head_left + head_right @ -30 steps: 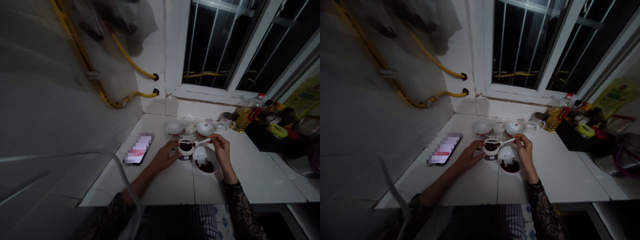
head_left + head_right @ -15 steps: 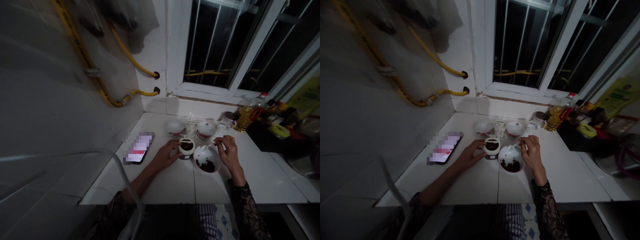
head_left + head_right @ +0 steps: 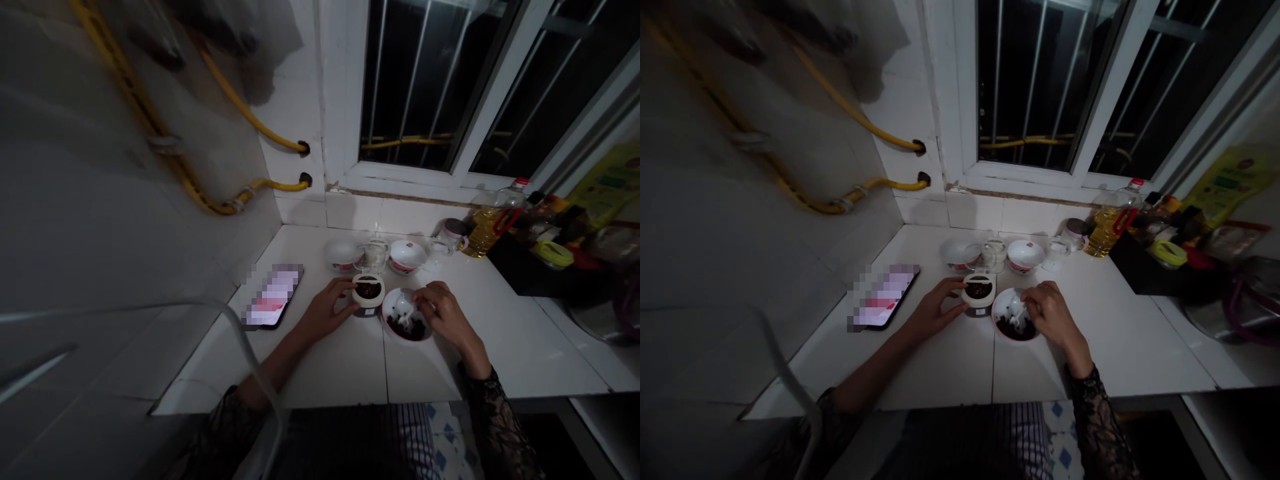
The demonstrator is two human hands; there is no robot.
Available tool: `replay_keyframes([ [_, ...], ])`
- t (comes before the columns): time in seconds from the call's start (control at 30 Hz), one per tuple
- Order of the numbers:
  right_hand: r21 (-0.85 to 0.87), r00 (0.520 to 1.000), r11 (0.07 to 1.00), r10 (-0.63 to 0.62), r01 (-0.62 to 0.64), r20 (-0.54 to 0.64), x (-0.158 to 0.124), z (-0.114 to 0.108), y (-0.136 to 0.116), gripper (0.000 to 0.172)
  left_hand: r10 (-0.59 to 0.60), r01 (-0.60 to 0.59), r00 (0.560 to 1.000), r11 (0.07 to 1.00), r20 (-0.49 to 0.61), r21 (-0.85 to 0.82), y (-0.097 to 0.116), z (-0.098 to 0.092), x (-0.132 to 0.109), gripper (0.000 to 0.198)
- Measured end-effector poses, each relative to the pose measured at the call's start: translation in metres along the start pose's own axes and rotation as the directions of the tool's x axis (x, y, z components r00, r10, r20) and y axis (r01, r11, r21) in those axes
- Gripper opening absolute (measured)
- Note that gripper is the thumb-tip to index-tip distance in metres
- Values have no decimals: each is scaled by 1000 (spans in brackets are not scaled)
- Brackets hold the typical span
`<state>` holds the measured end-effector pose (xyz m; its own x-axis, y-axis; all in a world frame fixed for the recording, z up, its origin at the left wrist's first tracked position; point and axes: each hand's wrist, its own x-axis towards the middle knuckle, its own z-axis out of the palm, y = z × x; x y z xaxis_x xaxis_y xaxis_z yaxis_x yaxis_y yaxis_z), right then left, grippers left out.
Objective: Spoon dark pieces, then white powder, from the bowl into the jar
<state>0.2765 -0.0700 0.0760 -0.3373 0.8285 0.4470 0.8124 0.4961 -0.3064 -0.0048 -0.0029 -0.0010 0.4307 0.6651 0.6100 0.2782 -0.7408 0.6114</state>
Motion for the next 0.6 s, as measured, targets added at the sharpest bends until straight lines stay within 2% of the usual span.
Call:
replay_keyframes([
  [0.1, -1, 996, 997, 74, -74, -53, 7, 1, 8, 22, -1, 1, 1000, 1000, 3, 0, 1, 0, 0, 32],
  [0.23, 18, 996, 996, 91, -91, 0, 11, 5, 14, 23, -5, 5, 1000, 1000, 9, 6, 0, -1, 0, 33],
  [0.4, 208, 989, 968, 129, -141, 70, 9, 16, 9, 22, -13, 13, 1000, 1000, 11, 22, -1, -1, 0, 33],
  [0.6, 440, 952, 849, 301, -292, 52, 9, 21, 14, 19, -8, 8, 1000, 1000, 11, 17, 1, -1, 0, 32],
])
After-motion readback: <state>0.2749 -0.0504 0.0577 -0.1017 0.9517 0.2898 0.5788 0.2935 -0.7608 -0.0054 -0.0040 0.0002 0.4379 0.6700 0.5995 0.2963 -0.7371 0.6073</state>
